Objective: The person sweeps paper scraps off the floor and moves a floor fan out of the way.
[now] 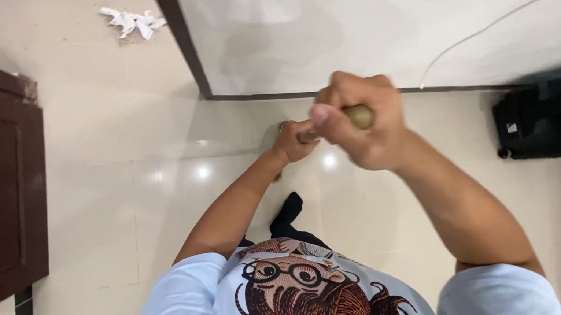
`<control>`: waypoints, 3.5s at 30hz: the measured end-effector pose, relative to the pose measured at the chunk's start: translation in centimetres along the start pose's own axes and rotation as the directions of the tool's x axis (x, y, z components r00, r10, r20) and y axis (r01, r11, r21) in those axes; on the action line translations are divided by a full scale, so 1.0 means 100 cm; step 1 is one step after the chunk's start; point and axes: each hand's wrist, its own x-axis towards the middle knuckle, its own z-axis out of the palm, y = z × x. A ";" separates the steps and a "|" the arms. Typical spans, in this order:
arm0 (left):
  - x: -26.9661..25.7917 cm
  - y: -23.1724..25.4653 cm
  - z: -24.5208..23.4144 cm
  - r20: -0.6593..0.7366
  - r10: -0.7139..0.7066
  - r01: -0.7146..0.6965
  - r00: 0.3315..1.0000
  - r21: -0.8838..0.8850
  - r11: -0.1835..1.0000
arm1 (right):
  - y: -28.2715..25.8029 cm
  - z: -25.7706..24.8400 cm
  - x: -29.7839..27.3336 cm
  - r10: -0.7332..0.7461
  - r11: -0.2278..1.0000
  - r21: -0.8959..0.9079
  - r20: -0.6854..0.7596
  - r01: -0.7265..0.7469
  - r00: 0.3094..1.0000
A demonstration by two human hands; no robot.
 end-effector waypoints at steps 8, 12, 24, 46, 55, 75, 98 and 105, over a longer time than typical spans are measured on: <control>-0.068 -0.095 -0.147 -0.182 -0.094 0.135 0.979 0.226 0.965 | 0.072 0.102 0.002 -0.059 0.979 0.194 -0.041 0.066 0.997; -0.082 -0.059 -0.191 -0.199 -0.374 0.417 0.906 0.271 0.867 | 0.076 0.130 0.011 -0.122 0.936 0.305 -0.195 0.178 0.973; -0.214 0.020 -0.212 -0.490 -0.444 0.558 0.750 0.108 0.823 | 0.064 0.171 0.105 0.053 0.727 0.687 -0.017 -0.027 0.998; -0.096 -0.115 -0.364 -0.772 -0.174 0.206 0.611 -0.057 0.977 | 0.089 0.272 0.194 -0.386 0.922 0.230 0.602 0.311 0.699; -0.147 -0.047 -0.358 -0.792 0.143 0.318 0.593 0.394 0.863 | 0.036 0.248 0.264 -0.131 0.753 0.657 0.202 -0.035 0.970; -0.062 -0.102 -0.423 -0.680 -0.196 0.475 0.706 0.249 0.844 | 0.101 0.288 0.244 -0.346 0.937 0.224 0.482 0.268 0.805; -0.131 -0.154 -0.377 -0.508 -0.671 0.692 0.540 -0.185 0.698 | 0.136 0.336 0.243 0.007 0.909 0.405 0.225 -0.100 0.974; -0.108 -0.100 -0.416 -0.669 -0.465 0.523 0.580 -0.133 0.842 | 0.155 0.371 0.274 -0.019 0.907 0.420 0.137 -0.040 0.990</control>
